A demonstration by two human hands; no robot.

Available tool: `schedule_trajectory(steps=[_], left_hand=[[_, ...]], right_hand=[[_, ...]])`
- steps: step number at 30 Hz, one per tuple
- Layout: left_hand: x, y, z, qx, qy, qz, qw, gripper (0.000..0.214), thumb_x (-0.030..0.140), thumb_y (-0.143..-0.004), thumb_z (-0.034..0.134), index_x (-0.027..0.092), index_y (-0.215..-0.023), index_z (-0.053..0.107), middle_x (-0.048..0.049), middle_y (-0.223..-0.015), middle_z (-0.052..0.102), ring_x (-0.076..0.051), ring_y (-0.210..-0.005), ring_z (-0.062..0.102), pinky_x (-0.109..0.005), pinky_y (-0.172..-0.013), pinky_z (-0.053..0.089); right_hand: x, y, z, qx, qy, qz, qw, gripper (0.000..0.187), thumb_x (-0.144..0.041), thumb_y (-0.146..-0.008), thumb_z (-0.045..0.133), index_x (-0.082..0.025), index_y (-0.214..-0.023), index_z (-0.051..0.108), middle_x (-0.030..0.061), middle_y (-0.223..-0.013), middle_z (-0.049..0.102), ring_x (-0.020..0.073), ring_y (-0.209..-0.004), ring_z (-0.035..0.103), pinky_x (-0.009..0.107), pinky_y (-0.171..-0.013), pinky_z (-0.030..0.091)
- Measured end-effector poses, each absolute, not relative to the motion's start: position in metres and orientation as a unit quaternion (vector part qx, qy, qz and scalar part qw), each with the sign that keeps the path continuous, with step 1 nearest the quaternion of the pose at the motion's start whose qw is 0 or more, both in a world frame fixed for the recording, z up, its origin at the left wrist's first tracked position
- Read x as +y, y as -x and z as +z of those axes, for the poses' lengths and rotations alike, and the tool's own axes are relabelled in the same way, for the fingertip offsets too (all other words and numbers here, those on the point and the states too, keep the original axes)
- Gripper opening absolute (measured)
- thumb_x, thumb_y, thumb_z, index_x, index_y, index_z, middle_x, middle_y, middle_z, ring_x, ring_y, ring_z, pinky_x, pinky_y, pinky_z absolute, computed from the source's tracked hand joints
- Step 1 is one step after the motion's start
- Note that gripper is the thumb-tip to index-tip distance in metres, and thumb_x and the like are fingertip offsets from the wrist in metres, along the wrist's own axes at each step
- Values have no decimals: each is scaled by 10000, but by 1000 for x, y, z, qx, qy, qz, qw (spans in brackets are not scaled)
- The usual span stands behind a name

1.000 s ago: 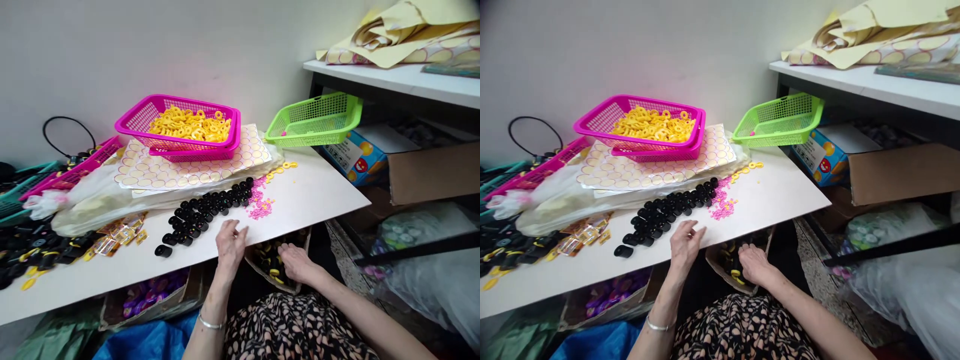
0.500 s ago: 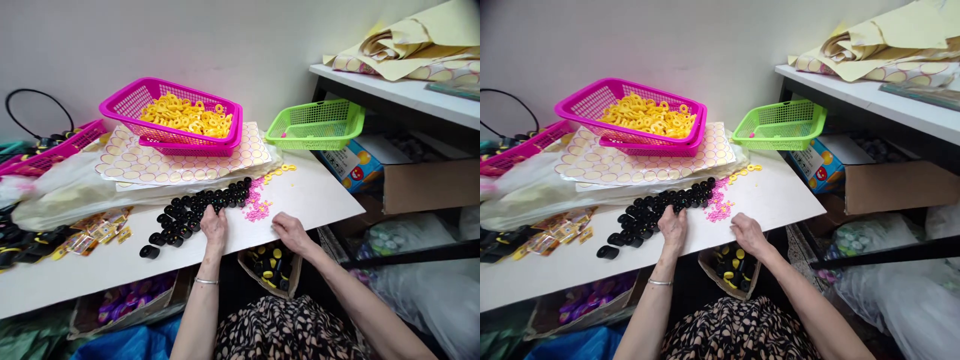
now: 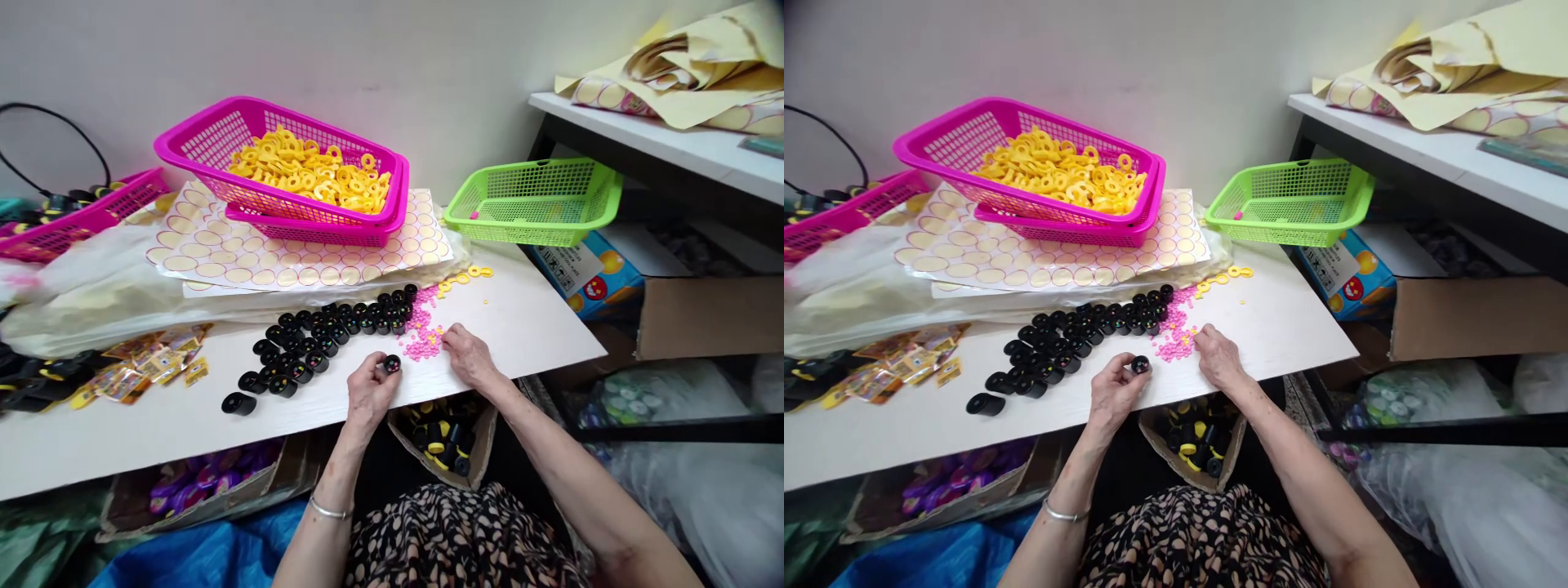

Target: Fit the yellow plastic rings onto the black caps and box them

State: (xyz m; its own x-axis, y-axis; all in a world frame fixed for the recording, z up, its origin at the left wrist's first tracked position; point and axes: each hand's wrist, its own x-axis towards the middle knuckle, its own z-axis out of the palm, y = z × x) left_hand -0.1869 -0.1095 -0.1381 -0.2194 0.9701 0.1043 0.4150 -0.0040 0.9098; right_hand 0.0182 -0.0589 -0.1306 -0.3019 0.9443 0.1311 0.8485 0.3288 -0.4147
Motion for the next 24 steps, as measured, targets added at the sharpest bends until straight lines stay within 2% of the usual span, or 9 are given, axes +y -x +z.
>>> schedule_trajectory(steps=[6, 13, 18, 24], left_hand=[[-116, 166, -143, 592, -575, 448, 343, 326, 260, -658, 629, 164, -968, 593, 84, -511, 406, -64, -459, 388, -183, -479, 359], [-111, 152, -148, 565, -624, 424, 334, 306, 244, -672, 638, 167, -967, 611, 43, -625, 492, -79, -536, 426, -201, -542, 382], [-110, 149, -148, 577, -642, 406, 300, 319, 263, -694, 646, 183, -1000, 601, 35, -670, 519, -84, -562, 436, -209, -578, 385], [-109, 150, -146, 572, -649, 401, 301, 315, 259, -699, 653, 189, -1002, 604, 30, -698, 549, -88, -567, 457, -212, -579, 391]], right_hand=[[-57, -24, -129, -803, 555, 124, 180, 199, -95, -849, 370, -182, -820, 547, 46, -875, 538, 158, -829, 514, 235, -663, 345], [-55, -28, -123, -769, 611, 122, 142, 187, -133, -825, 402, -199, -791, 573, 32, -812, 571, 154, -746, 523, 240, -619, 319], [-45, -40, -126, -733, 607, 198, 234, 171, -166, -806, 448, -186, -758, 611, 30, -778, 612, 154, -733, 548, 242, -661, 364], [-39, -48, -129, -734, 591, 214, 256, 155, -167, -810, 460, -176, -811, 615, 30, -808, 618, 148, -774, 565, 237, -713, 400]])
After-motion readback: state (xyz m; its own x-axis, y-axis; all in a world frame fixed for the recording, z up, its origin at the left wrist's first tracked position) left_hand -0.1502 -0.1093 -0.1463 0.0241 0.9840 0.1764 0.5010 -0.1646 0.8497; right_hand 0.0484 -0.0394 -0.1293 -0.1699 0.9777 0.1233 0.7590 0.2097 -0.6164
